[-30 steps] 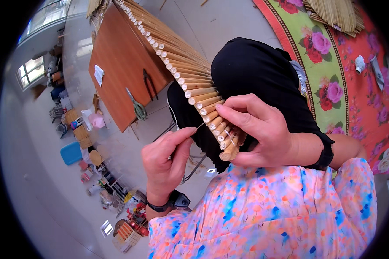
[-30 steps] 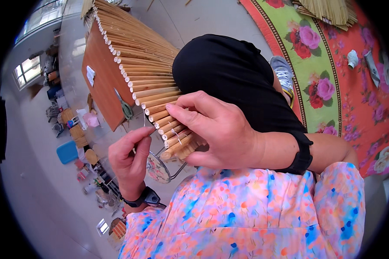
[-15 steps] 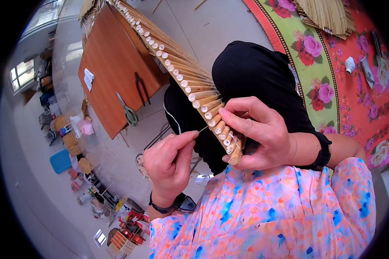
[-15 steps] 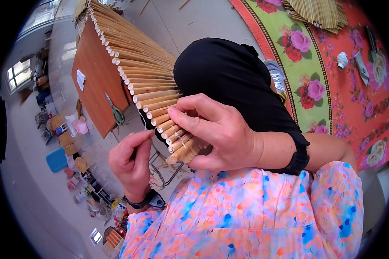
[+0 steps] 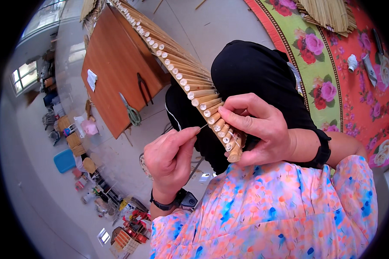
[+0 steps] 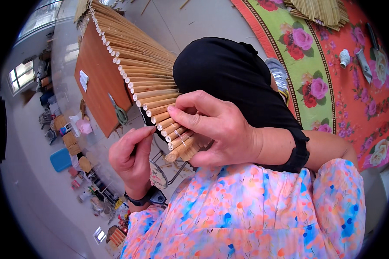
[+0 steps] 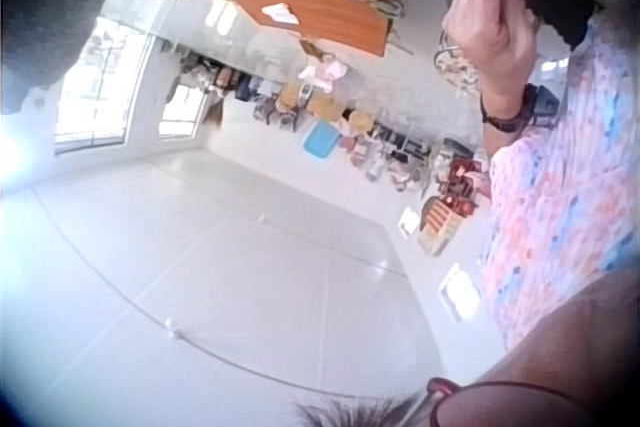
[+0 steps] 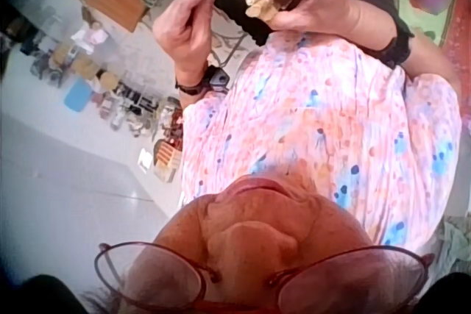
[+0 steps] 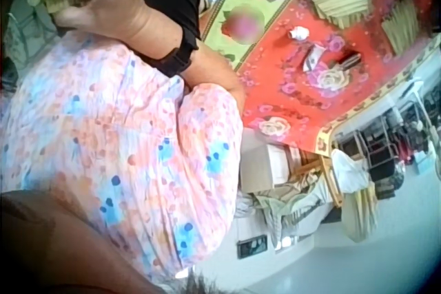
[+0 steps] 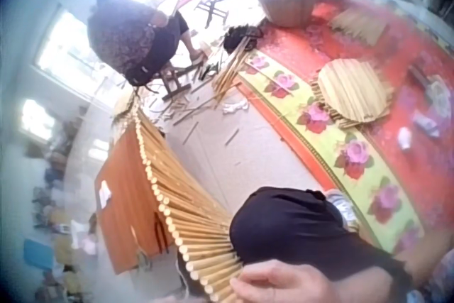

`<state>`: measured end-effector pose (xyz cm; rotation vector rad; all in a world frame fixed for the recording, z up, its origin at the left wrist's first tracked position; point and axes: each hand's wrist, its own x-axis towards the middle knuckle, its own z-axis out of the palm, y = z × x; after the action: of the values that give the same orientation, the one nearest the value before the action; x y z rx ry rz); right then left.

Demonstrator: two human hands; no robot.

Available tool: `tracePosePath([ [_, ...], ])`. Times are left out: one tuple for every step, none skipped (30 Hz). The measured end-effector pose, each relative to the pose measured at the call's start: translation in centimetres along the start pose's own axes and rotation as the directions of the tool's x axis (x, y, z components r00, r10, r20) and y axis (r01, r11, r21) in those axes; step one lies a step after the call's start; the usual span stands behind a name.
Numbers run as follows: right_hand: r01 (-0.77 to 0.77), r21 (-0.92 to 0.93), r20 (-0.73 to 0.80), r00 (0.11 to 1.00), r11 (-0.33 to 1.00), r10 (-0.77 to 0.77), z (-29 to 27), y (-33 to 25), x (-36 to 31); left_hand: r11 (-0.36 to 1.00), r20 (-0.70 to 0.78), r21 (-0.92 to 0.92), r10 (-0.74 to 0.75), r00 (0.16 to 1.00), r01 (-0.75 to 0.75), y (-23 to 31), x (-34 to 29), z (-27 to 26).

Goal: The person sits on the floor and weaves a bamboo mat using a needle and white thread. They trim the mat edges with scissors and pliers, then stitch the bamboo strips together along the edge to secure them.

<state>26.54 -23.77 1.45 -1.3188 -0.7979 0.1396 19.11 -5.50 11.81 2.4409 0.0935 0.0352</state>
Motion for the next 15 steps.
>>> tracePosePath([
  [0.0,0.005,-0.002,1.0,1.0,0.0,0.03,0.01,-0.03,1.0,0.0,0.009,0.002,1.0,-0.002,0.11,0.07,0.04],
  [0.0,0.009,-0.005,1.0,1.0,0.0,0.08,0.02,-0.08,1.0,-0.003,0.004,0.0,1.0,0.0,0.15,0.06,0.08],
  [0.001,0.015,-0.007,1.0,1.0,0.0,0.1,0.02,-0.09,1.0,-0.007,0.001,-0.002,1.0,0.002,0.19,0.04,0.1],
  [0.004,0.011,-0.01,1.0,1.0,-0.004,0.08,0.02,-0.07,1.0,-0.01,-0.002,-0.004,1.0,0.004,0.23,0.02,0.14],
  [0.008,0.008,-0.012,1.0,1.0,-0.008,0.04,0.04,-0.03,0.999,-0.014,-0.02,-0.035,0.999,0.035,0.36,-0.07,0.21],
  [0.012,0.004,-0.015,1.0,1.0,-0.012,0.02,0.07,0.0,0.997,-0.017,-0.04,-0.065,0.998,0.064,0.49,-0.22,0.3],
  [0.013,0.005,-0.016,1.0,1.0,-0.013,0.01,0.09,0.04,0.994,-0.019,-0.059,-0.095,0.995,0.094,0.54,-0.3,0.35],
  [0.014,0.005,-0.016,1.0,1.0,-0.013,-0.01,0.12,0.07,0.996,-0.019,-0.046,-0.082,0.996,0.081,0.45,-0.26,0.36],
  [0.014,0.007,-0.015,1.0,1.0,-0.013,-0.02,0.11,0.08,0.997,-0.019,-0.034,-0.069,0.997,0.068,0.35,-0.17,0.37],
  [0.012,0.013,-0.013,1.0,1.0,-0.011,0.0,0.12,0.03,0.998,-0.019,-0.022,-0.056,0.998,0.055,0.32,-0.1,0.37],
  [0.01,0.019,-0.011,1.0,1.0,-0.01,0.05,0.16,-0.05,0.998,-0.02,-0.028,-0.059,0.998,0.058,0.38,-0.09,0.41],
  [0.009,0.025,-0.011,1.0,1.0,-0.009,0.08,0.21,-0.1,0.998,-0.02,-0.033,-0.061,0.998,0.06,0.49,-0.04,0.48],
  [0.01,0.023,-0.013,1.0,1.0,-0.01,0.11,0.23,-0.12,0.997,-0.021,-0.038,-0.062,0.998,0.061,0.57,0.0,0.52],
  [0.011,0.021,-0.015,1.0,1.0,-0.011,0.13,0.24,-0.14,0.998,-0.023,-0.036,-0.061,0.998,0.06,0.56,-0.02,0.52],
  [0.011,0.019,-0.016,1.0,1.0,-0.011,0.15,0.25,-0.17,0.998,-0.025,-0.035,-0.062,0.998,0.061,0.51,-0.1,0.55],
])
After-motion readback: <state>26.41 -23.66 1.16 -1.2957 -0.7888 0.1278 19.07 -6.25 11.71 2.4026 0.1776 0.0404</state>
